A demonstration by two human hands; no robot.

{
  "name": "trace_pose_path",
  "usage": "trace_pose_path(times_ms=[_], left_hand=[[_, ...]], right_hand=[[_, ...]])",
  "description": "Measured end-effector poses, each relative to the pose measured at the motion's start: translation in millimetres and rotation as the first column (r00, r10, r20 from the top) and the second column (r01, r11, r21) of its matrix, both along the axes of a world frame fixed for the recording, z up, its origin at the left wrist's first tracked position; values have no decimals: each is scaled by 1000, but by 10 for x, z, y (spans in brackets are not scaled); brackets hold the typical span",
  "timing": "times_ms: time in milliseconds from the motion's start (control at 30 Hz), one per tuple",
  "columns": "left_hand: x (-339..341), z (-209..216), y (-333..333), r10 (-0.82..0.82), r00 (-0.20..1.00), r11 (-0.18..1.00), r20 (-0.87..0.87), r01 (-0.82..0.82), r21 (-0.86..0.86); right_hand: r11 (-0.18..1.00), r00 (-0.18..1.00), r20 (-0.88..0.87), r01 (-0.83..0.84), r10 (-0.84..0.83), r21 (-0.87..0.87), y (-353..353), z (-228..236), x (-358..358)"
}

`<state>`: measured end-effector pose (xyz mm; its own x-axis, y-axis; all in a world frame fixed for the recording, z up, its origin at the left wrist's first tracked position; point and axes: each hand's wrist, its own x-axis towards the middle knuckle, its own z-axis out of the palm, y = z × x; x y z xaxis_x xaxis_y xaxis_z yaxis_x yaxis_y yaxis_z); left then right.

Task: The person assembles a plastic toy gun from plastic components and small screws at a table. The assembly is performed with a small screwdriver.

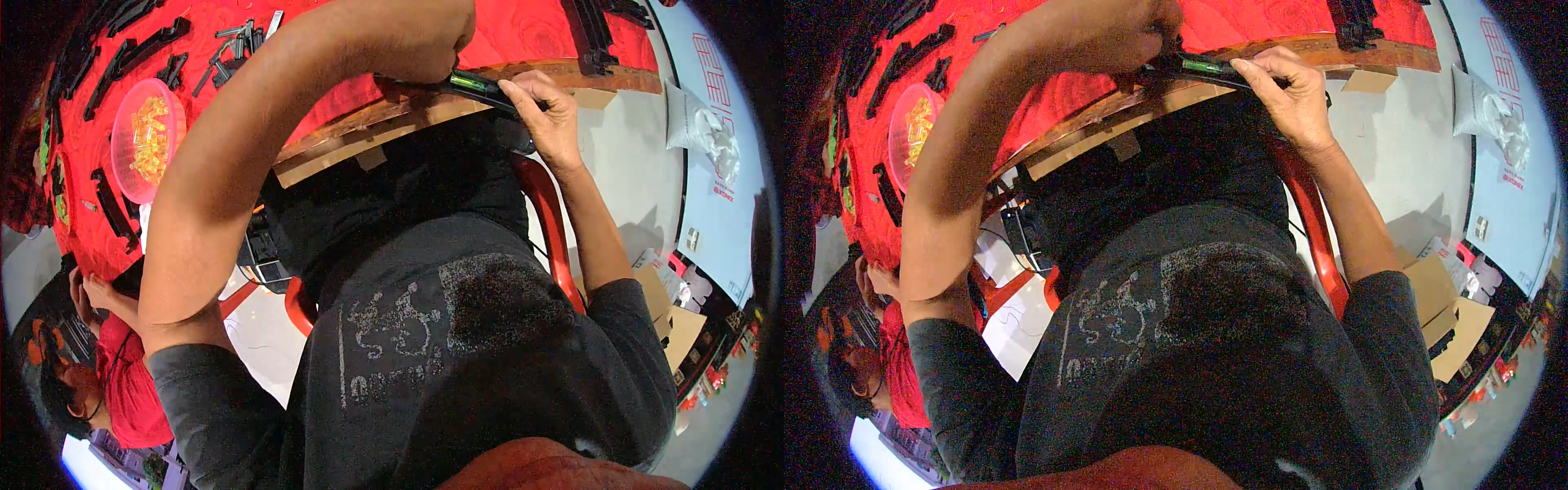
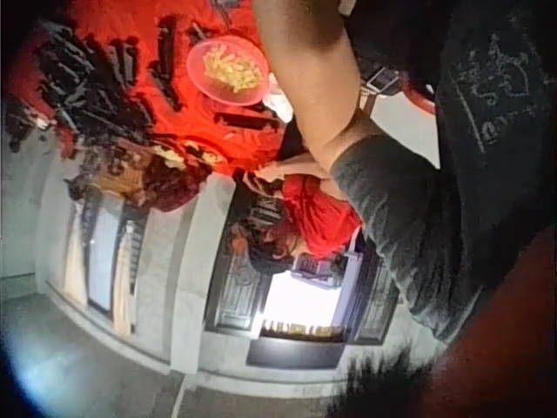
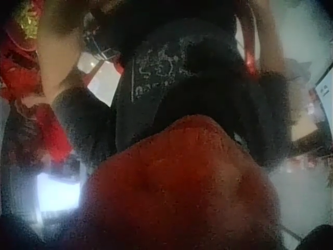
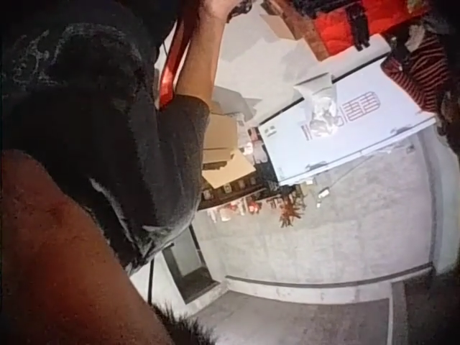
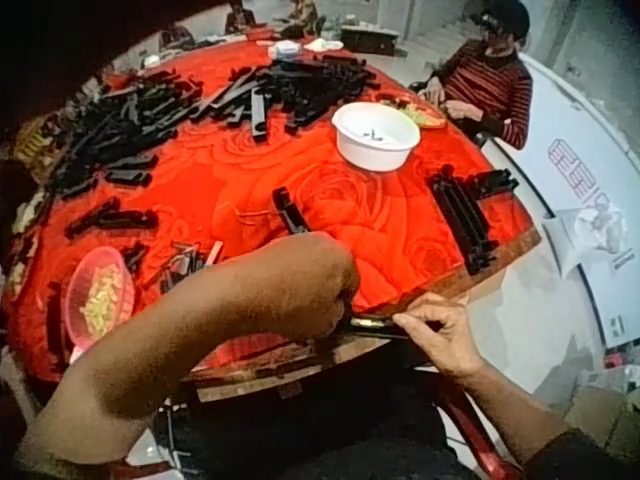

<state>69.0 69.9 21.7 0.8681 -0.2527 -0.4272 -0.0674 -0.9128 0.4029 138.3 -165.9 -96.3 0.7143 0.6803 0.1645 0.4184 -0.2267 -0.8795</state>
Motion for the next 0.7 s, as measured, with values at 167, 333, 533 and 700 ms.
trace_pose_path(times_ms=[167, 333, 533, 700], left_hand=[[-121, -345, 130, -83, 847, 989, 525, 134, -60], [-23, -136, 60, 83, 993, 989, 82, -73, -125], [-199, 157, 8, 137, 989, 978, 59, -126, -166], [-315, -30, -70, 197, 930, 959, 311, -116, -259]], right_hand=[[1000, 1000, -2, 9, -9, 15, 9, 18, -33], [998, 993, 112, -37, 30, 55, 29, -11, -37], [999, 997, 71, 37, -39, 32, 29, 19, -59], [999, 998, 54, 25, -27, 22, 65, 16, -59]])
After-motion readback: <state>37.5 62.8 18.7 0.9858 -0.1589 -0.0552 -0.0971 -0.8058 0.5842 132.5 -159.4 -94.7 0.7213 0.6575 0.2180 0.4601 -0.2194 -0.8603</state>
